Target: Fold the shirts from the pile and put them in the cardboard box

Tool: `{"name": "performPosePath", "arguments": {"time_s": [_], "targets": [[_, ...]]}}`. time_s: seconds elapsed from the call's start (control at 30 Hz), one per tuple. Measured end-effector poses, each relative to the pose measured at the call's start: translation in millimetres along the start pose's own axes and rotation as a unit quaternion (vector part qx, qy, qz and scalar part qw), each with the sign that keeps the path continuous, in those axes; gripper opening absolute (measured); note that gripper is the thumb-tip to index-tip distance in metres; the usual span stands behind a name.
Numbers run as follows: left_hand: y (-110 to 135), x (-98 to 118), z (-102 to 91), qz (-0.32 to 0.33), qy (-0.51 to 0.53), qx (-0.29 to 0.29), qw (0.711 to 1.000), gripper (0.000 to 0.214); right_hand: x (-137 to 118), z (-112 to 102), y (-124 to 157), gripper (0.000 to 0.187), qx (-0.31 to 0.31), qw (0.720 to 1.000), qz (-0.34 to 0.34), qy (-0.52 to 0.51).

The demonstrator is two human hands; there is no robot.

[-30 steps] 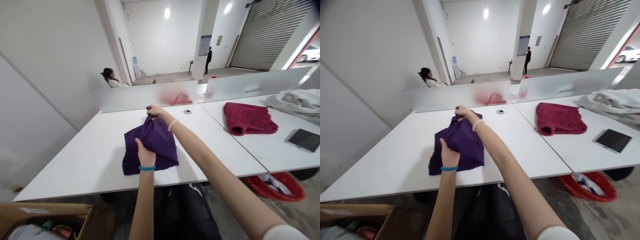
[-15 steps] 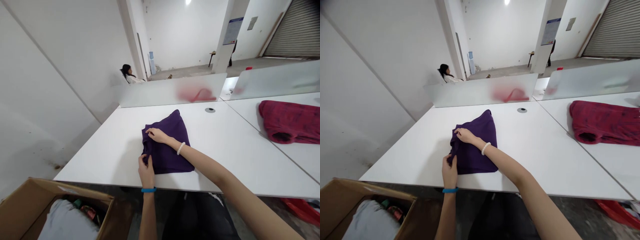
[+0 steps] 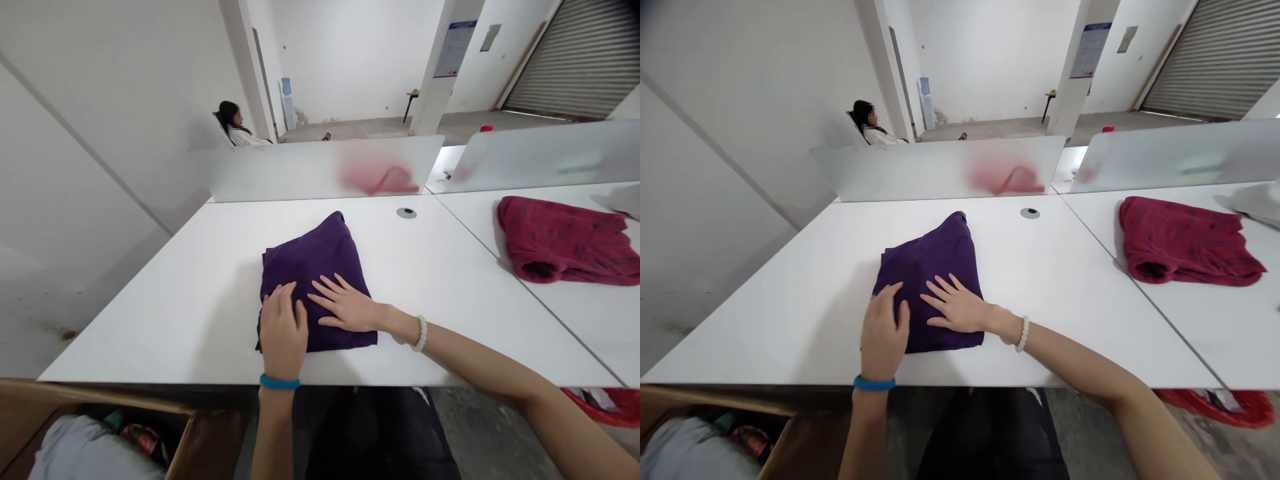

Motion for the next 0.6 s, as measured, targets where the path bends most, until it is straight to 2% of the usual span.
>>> {"name": "performPosePath", "arguments": {"time_s": [0.1, 0.2, 0.3, 0.43, 0.5, 0.6], "targets": [[-6.6, -7.2, 30.7, -0.002, -0.066, -0.066, 0.996, 0.053, -1.3, 2.0, -0.9, 0.062, -0.001, 1.0, -0.008, -0.01], [-4.0, -25.9, 47.0, 0.003, -0.106, -0.074, 0.992, 0.061, 13.6, 1.0, -6.7, 0.058, -0.023, 0.999, -0.03, -0.03], [-0.2, -33.5, 47.9, 0.018, -0.122, -0.067, 0.99, 0.062, 59.5, -4.6, -20.8, 0.054, -0.025, 1.0, 0.005, -0.011], [0.2, -30.3, 44.9, 0.017, -0.132, -0.074, 0.988, 0.061, 134.2, -4.9, -38.7, 0.059, -0.031, 0.989, 0.146, -0.006], [-0.4, -29.5, 44.8, 0.009, -0.128, -0.072, 0.989, 0.06, 153.2, 0.2, -42.7, 0.062, -0.026, 0.986, 0.163, -0.013], [-0.6, -29.6, 45.6, 0.01, -0.138, -0.065, 0.988, 0.059, 157.9, 7.9, -42.6, 0.063, -0.018, 0.988, 0.155, 0.003]]}}
Point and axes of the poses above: each hand's wrist, its own y-axis away from the middle knuckle, its own z-axis out of the palm, x = y × z, the point moved 3 cm from there along -y, towards the middle knuckle, and after that the axes turned 10 degrees about -z, right-handed, at the moved point
